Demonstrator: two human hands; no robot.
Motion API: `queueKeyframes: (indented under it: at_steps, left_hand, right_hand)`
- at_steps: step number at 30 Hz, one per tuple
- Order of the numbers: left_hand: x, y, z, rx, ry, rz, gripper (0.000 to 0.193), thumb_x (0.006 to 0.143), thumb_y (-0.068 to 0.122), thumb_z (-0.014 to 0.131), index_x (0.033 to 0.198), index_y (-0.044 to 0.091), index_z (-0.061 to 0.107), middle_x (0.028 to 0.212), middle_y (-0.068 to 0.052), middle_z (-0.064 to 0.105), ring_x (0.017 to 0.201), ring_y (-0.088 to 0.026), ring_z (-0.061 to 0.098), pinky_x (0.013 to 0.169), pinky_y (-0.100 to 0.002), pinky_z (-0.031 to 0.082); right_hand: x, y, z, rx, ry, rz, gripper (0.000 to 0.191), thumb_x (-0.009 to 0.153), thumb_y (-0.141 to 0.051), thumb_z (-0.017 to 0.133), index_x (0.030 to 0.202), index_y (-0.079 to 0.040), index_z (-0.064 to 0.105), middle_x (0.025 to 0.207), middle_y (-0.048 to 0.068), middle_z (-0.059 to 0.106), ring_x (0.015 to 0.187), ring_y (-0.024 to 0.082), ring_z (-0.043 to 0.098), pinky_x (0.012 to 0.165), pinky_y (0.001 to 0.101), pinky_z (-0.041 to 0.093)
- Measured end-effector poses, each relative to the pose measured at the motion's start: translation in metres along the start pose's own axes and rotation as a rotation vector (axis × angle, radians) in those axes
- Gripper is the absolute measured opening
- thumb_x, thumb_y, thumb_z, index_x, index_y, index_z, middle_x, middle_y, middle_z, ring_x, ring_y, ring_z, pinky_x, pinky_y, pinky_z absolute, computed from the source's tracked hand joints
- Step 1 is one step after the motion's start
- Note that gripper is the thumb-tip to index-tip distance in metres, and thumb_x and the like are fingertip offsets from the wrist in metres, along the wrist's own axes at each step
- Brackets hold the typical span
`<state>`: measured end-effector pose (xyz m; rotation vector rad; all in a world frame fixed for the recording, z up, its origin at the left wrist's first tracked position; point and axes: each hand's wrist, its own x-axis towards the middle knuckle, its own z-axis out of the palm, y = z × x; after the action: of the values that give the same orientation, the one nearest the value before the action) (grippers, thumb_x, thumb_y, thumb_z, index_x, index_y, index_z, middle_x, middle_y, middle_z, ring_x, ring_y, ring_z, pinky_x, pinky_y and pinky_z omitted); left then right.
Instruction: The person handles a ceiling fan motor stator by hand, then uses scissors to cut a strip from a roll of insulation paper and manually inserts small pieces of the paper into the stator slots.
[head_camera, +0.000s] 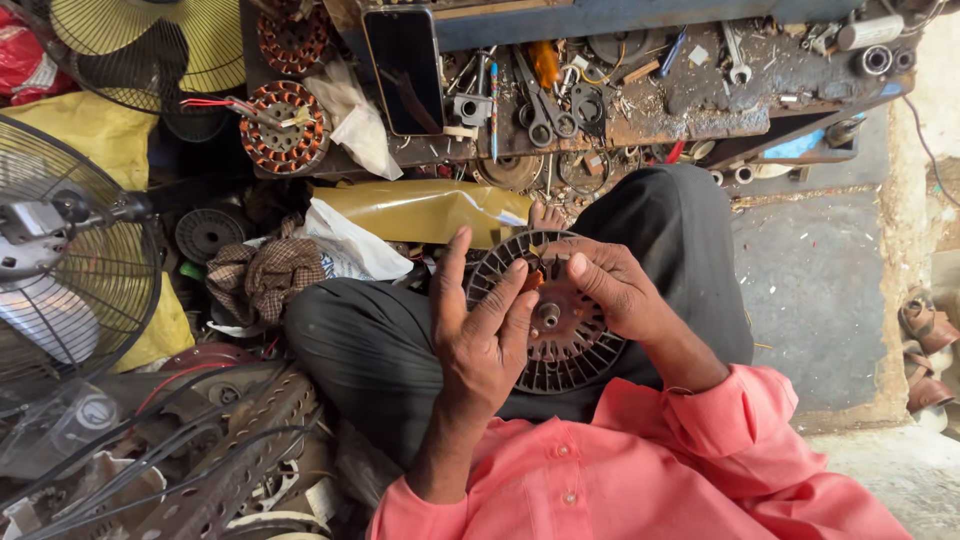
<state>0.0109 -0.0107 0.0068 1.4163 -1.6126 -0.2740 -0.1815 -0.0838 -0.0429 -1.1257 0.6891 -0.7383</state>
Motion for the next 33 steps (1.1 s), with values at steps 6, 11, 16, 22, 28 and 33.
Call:
queueKeyframes:
  at_steps: [6,11,16,22,28,33]
  left_hand:
    - [0.003,0.017,0.004,0.166,0.062,0.051,0.031,0.096,0.02,0.08,0.125,0.016,0.074,0.157,-0.028,0.04,0.149,-0.05,0.037,0.126,-0.059,0.035]
    - [0.0,0.017,0.007,0.065,0.081,-0.011,0.022,0.093,0.015,0.08,0.114,0.017,0.075,0.153,-0.021,0.047,0.148,-0.045,0.043,0.127,-0.056,0.037]
    - [-0.008,0.005,0.005,-0.073,-0.014,-0.013,0.021,0.095,0.009,0.081,0.114,0.014,0.074,0.15,-0.015,0.053,0.142,-0.036,0.052,0.119,-0.046,0.047]
    - [-0.041,-0.014,-0.002,-0.807,-0.121,-0.431,0.059,0.09,0.012,0.077,0.14,0.003,0.048,0.132,-0.015,0.058,0.112,-0.022,0.068,0.094,-0.034,0.059]
    - [-0.062,-0.034,-0.004,-0.532,-0.158,-0.435,0.029,0.092,0.003,0.08,0.118,0.0,0.067,0.105,-0.009,0.076,0.096,-0.018,0.076,0.086,-0.032,0.062]
    - [-0.051,-0.041,-0.007,-0.311,-0.179,-0.147,0.029,0.085,0.001,0.082,0.11,0.004,0.068,0.105,-0.01,0.075,0.1,-0.024,0.076,0.089,-0.034,0.06]
  right_hand:
    - [-0.005,0.004,0.001,0.102,0.052,0.082,0.052,0.104,-0.04,0.056,0.127,0.004,0.07,0.1,0.005,0.075,0.083,0.009,0.064,0.07,0.0225,0.051]
    - [-0.009,0.009,0.006,0.056,0.057,0.01,0.046,0.106,-0.036,0.057,0.123,0.005,0.071,0.102,0.007,0.074,0.087,0.01,0.066,0.074,0.024,0.054]
    - [-0.016,0.006,0.009,-0.03,0.051,-0.101,0.045,0.11,-0.035,0.055,0.123,0.005,0.07,0.107,0.009,0.074,0.096,0.011,0.068,0.084,0.0259,0.055]
    - [-0.021,-0.006,-0.002,0.003,-0.01,0.049,0.048,0.099,-0.037,0.055,0.12,0.003,0.07,0.103,0.007,0.074,0.08,0.017,0.074,0.065,0.0325,0.061]
    - [-0.009,-0.007,-0.01,-0.657,-0.232,-0.432,0.045,0.098,-0.038,0.065,0.126,-0.004,0.072,0.087,0.01,0.061,0.077,0.026,0.059,0.076,0.0365,0.047]
    - [-0.012,0.006,-0.003,-0.501,-0.13,-0.4,0.043,0.085,-0.034,0.082,0.116,-0.006,0.074,0.09,0.005,0.065,0.082,0.017,0.061,0.074,0.0312,0.047]
